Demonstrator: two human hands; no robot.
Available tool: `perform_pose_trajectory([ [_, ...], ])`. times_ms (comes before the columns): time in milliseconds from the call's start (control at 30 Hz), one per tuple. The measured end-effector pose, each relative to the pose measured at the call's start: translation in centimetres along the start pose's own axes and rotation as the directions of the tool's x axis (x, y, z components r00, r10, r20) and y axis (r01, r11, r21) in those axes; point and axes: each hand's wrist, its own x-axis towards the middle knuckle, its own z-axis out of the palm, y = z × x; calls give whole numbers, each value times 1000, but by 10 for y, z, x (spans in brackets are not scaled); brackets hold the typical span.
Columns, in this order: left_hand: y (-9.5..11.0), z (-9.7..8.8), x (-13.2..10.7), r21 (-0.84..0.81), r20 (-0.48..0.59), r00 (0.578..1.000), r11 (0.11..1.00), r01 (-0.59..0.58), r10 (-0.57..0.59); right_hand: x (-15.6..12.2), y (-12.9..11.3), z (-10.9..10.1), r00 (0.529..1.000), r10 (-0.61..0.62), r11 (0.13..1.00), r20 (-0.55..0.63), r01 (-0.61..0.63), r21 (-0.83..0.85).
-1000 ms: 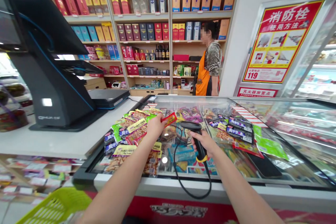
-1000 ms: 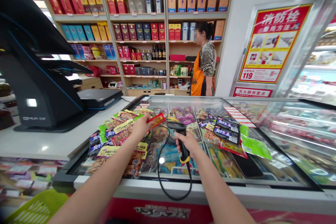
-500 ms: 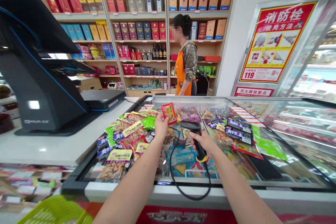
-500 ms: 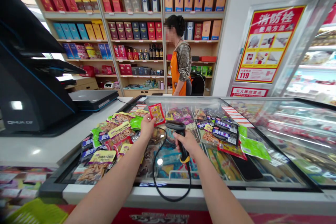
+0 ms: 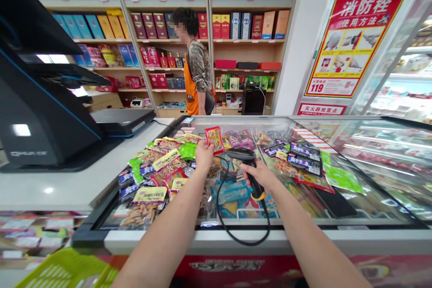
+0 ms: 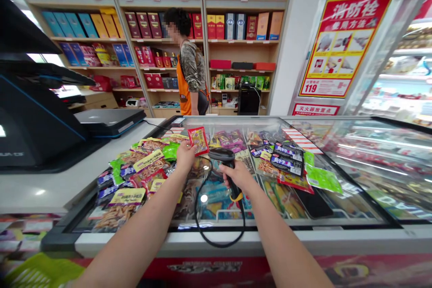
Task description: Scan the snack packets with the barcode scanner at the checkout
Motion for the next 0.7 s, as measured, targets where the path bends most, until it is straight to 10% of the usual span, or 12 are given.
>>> perform_pose_trajectory([
  [700,10,-6,-8,44,6,1000,999,-26,25,0,0,2,1000,11,1000,9,-11,-6],
])
